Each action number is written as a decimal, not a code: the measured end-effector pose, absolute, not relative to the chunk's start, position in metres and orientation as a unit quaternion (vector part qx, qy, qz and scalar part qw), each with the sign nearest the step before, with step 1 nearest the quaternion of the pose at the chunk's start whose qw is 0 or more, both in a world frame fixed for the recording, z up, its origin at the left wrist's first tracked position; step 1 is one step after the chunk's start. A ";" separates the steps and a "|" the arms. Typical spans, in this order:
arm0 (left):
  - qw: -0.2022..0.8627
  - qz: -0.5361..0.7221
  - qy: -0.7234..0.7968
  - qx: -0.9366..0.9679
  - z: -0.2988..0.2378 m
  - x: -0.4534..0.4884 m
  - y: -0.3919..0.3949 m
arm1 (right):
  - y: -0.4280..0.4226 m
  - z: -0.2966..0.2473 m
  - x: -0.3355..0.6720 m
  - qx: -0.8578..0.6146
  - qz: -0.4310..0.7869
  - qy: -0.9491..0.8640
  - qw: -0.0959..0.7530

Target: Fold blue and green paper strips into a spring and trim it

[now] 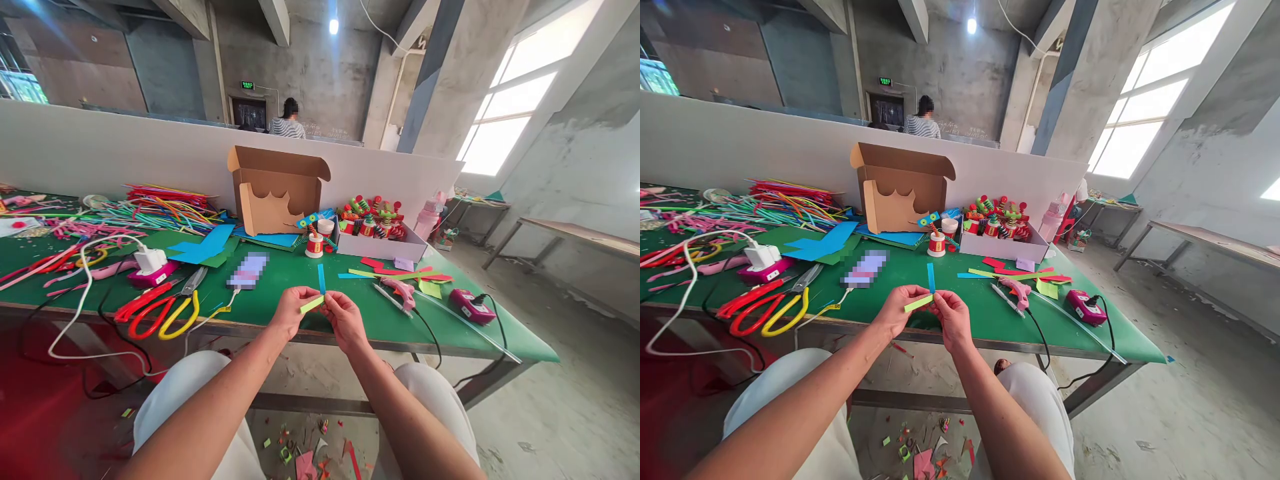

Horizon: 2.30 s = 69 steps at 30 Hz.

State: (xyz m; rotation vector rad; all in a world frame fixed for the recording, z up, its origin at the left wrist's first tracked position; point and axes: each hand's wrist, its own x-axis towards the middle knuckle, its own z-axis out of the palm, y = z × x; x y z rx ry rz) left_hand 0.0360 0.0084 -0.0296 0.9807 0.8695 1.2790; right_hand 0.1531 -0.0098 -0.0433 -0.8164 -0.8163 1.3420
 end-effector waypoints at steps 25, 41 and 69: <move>0.579 0.505 0.399 0.501 -0.031 0.038 0.005 | -0.006 -0.045 0.154 -0.394 0.503 -0.383 0.667; 0.564 0.544 0.425 0.454 -0.037 0.035 0.010 | -0.013 -0.042 0.152 -0.399 0.533 -0.390 0.636; 0.570 0.562 0.401 0.446 -0.039 0.029 0.016 | -0.003 -0.043 0.156 -0.379 0.595 -0.370 0.604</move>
